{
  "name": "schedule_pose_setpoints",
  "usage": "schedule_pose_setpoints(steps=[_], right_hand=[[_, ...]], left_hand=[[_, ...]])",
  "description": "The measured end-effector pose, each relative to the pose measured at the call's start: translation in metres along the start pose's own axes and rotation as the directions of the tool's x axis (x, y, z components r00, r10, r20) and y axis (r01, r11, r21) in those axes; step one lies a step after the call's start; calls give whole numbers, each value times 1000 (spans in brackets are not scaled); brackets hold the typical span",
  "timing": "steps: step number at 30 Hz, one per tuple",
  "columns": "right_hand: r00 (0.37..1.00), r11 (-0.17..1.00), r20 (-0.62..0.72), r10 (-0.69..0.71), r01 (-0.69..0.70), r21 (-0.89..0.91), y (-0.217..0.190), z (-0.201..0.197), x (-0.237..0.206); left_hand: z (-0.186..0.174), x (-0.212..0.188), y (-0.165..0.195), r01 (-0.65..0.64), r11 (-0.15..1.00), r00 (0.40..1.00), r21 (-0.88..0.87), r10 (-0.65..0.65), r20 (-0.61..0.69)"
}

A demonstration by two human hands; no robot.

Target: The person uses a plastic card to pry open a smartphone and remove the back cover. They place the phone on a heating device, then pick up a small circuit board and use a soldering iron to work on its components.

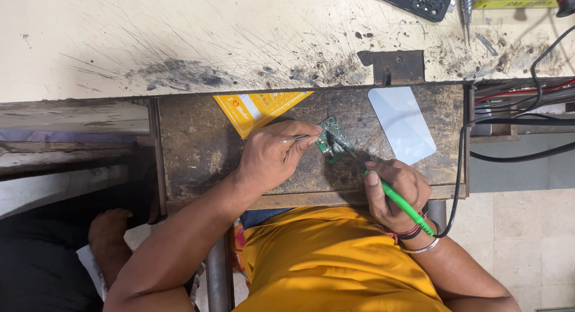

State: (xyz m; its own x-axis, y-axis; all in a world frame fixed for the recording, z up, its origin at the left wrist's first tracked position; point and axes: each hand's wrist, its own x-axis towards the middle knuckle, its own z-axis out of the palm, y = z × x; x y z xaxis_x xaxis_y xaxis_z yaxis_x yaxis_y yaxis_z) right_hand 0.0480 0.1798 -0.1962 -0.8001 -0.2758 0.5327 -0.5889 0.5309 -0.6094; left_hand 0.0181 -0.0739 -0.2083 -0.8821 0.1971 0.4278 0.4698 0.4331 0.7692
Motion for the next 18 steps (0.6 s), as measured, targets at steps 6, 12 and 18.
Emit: schedule_pose_setpoints(steps=[6,12,18], right_hand=[[1000,1000,17,12,-13,3,-1,-1,-1],[1000,1000,-4,-1,1,18,-1,1,0],[1000,1000,-13,3,-4,-15,0,1,-1]], left_hand=[[1,-1,-1,4,1000,1000,9,-5,7],[0,-1,-1,2,1000,1000,9,-2,8],[0,0,-1,8,1000,1000,9,-8,11]])
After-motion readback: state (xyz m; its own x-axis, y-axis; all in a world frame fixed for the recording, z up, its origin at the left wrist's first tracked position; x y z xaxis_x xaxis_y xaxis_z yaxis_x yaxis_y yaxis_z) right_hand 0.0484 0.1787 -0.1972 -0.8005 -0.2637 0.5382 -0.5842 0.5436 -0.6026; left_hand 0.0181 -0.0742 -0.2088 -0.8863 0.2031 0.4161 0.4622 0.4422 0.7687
